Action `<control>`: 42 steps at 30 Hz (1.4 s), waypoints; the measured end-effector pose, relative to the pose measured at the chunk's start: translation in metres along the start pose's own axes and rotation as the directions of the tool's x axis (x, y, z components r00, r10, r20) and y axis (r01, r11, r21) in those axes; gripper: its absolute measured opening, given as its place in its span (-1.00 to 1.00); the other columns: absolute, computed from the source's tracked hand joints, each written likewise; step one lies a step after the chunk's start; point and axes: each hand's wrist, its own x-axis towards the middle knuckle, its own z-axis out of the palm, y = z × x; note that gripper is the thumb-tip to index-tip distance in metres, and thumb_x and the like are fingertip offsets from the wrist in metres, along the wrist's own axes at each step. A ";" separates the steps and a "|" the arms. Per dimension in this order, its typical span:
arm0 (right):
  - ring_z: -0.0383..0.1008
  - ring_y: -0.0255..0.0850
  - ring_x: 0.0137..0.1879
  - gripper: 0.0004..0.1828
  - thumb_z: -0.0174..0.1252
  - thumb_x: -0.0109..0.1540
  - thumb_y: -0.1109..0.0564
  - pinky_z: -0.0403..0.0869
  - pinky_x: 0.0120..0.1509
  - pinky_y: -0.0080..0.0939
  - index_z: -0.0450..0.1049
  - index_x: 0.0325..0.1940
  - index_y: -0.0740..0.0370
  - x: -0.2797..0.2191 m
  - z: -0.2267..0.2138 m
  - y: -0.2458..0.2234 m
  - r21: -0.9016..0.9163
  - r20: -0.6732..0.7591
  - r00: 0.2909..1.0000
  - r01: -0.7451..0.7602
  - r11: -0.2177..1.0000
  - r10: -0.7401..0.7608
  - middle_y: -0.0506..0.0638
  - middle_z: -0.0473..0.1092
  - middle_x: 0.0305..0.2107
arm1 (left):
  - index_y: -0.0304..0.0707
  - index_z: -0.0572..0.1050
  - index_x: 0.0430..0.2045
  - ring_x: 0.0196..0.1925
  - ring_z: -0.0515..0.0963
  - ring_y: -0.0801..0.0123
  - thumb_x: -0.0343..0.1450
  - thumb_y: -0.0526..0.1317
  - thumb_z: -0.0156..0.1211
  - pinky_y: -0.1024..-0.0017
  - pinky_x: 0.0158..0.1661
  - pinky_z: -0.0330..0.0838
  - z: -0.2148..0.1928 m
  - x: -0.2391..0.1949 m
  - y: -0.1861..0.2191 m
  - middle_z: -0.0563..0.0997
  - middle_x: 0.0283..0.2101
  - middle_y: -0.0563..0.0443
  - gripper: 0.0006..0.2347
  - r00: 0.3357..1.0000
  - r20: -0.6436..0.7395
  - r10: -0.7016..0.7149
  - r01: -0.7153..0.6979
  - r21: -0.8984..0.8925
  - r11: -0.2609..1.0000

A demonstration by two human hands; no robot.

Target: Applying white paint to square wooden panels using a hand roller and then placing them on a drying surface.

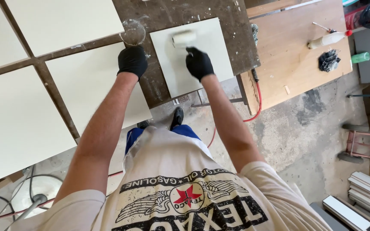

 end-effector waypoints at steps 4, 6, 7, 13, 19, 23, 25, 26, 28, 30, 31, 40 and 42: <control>0.56 -0.27 -0.58 -0.67 0.00 0.31 -0.04 0.64 -0.28 -0.29 0.51 0.13 -0.24 0.013 -0.026 -0.021 0.010 0.056 0.998 -0.002 1.000 0.002 -0.17 0.57 -0.44 | -0.24 0.69 -0.54 -0.23 0.75 -0.01 0.39 -0.16 0.13 0.21 -0.17 0.60 0.015 0.005 -0.006 0.70 -0.48 -0.15 -0.78 1.000 -0.020 -0.002 0.004 0.062 0.998; 0.59 0.08 0.03 -0.66 0.07 0.33 -0.06 0.56 0.18 0.10 0.53 0.18 -0.22 0.000 -0.022 0.017 -0.077 0.048 0.997 0.067 0.995 -0.063 0.01 0.58 -0.11 | -0.24 0.68 -0.54 -0.23 0.74 -0.01 0.35 -0.15 0.17 0.21 -0.15 0.59 0.019 0.007 -0.007 0.68 -0.49 -0.14 -0.80 1.000 -0.029 0.005 -0.003 0.060 0.998; 0.59 0.08 0.03 -0.66 0.07 0.33 -0.06 0.56 0.18 0.10 0.53 0.18 -0.22 -0.038 -0.029 0.026 -0.079 0.046 0.997 0.062 0.995 -0.059 0.01 0.58 -0.11 | -0.24 0.68 -0.54 -0.23 0.74 -0.01 0.35 -0.15 0.17 0.21 -0.15 0.59 0.020 0.008 -0.007 0.68 -0.49 -0.14 -0.80 1.000 -0.028 0.009 -0.007 0.057 0.998; 0.52 0.31 0.03 -0.60 0.08 0.33 0.04 0.52 0.13 0.33 0.47 0.27 -0.16 -0.185 -0.040 0.031 -0.056 0.061 0.992 -0.111 0.992 0.115 0.26 0.56 -0.14 | -0.29 0.67 -0.54 -0.23 0.74 -0.04 0.35 -0.19 0.15 0.18 -0.16 0.60 0.009 0.003 -0.003 0.69 -0.49 -0.17 -0.81 1.000 -0.031 -0.005 0.006 0.036 0.999; 0.57 0.18 0.02 -0.64 0.04 0.34 0.00 0.55 0.15 0.17 0.52 0.21 -0.14 -0.034 -0.038 0.001 -0.007 -0.017 1.000 -0.014 1.000 0.013 0.11 0.58 -0.11 | -0.31 0.69 -0.49 -0.23 0.73 -0.11 0.39 -0.18 0.11 0.15 -0.18 0.59 0.009 0.004 0.000 0.69 -0.48 -0.21 -0.77 0.999 -0.033 -0.034 0.034 0.000 0.999; 0.47 -0.24 -0.63 -0.61 -0.01 0.28 0.08 0.53 -0.61 -0.28 0.55 0.16 -0.06 -0.007 -0.075 -0.046 0.128 0.115 0.987 -0.124 0.984 0.110 -0.11 0.59 -0.07 | -0.23 0.63 -0.39 -0.30 0.69 -0.17 0.35 -0.38 0.06 0.05 -0.29 0.63 0.017 0.004 -0.002 0.70 -0.38 -0.20 -0.84 0.998 -0.047 -0.029 0.031 0.041 0.999; 0.46 -0.19 -0.65 -0.61 -0.03 0.29 0.07 0.51 -0.60 -0.27 0.55 0.16 -0.08 -0.031 -0.081 -0.024 0.077 0.136 0.984 -0.125 0.989 0.114 -0.07 0.58 -0.11 | -0.23 0.62 -0.41 -0.31 0.69 -0.17 0.35 -0.38 0.08 0.05 -0.30 0.63 0.014 0.004 -0.001 0.70 -0.39 -0.20 -0.86 0.997 -0.071 -0.005 0.008 0.048 0.999; 0.49 0.02 -0.28 -0.62 0.02 0.32 0.03 0.51 -0.19 0.00 0.53 0.20 -0.11 -0.051 -0.076 0.002 0.004 0.104 0.993 -0.047 0.999 0.047 0.05 0.57 -0.08 | -0.31 0.66 -0.42 -0.24 0.70 -0.18 0.39 -0.28 0.09 0.06 -0.21 0.60 0.009 0.003 -0.001 0.70 -0.40 -0.25 -0.83 0.999 -0.036 -0.015 0.015 0.008 1.000; 0.52 0.23 0.10 -0.63 0.06 0.34 -0.02 0.49 0.22 0.26 0.51 0.24 -0.13 -0.107 -0.071 0.035 -0.074 0.082 0.996 0.027 0.997 -0.021 0.16 0.55 -0.06 | -0.38 0.70 -0.44 -0.16 0.71 -0.20 0.43 -0.19 0.11 0.07 -0.12 0.57 0.004 -0.002 0.000 0.71 -0.41 -0.29 -0.75 1.000 0.003 -0.024 0.024 -0.034 0.999; 0.49 0.31 0.11 -0.59 0.08 0.33 0.11 0.49 0.19 0.33 0.48 0.28 -0.01 -0.170 -0.069 0.050 -0.021 0.067 0.997 -0.049 0.999 0.050 0.26 0.53 -0.03 | -0.30 0.70 -0.44 -0.16 0.72 -0.13 0.43 -0.17 0.06 0.13 -0.13 0.58 0.002 -0.001 0.000 0.71 -0.41 -0.23 -0.74 0.999 0.025 -0.041 0.040 0.016 0.999; 0.49 0.31 0.11 -0.59 0.08 0.33 0.11 0.49 0.19 0.33 0.48 0.28 -0.01 -0.178 -0.067 0.046 -0.021 0.068 0.996 -0.048 0.999 0.049 0.26 0.53 -0.03 | -0.30 0.70 -0.44 -0.16 0.72 -0.13 0.43 -0.17 0.06 0.13 -0.13 0.58 0.004 0.000 -0.002 0.71 -0.41 -0.23 -0.74 0.999 0.025 -0.043 0.042 0.017 0.999; 0.64 -0.01 -0.11 -0.64 0.04 0.30 -0.09 0.58 0.15 0.01 0.53 0.17 -0.29 -0.024 -0.081 -0.025 -0.016 0.002 0.997 -0.080 0.997 0.080 0.01 0.60 -0.18 | -0.24 0.68 -0.47 -0.19 0.73 -0.08 0.40 -0.15 0.06 0.15 -0.16 0.59 0.008 0.001 -0.003 0.69 -0.46 -0.18 -0.76 0.999 0.012 -0.050 0.049 0.042 0.998; 0.55 -0.30 -0.59 -0.67 0.02 0.31 -0.03 0.61 -0.33 -0.34 0.52 0.13 -0.30 0.016 -0.085 -0.019 0.024 0.064 0.996 -0.058 0.998 0.057 -0.19 0.53 -0.56 | -0.38 0.70 -0.40 -0.13 0.70 -0.21 0.43 -0.21 0.05 0.10 -0.10 0.56 -0.010 -0.004 0.008 0.71 -0.39 -0.29 -0.74 0.996 0.038 -0.081 0.082 -0.038 0.996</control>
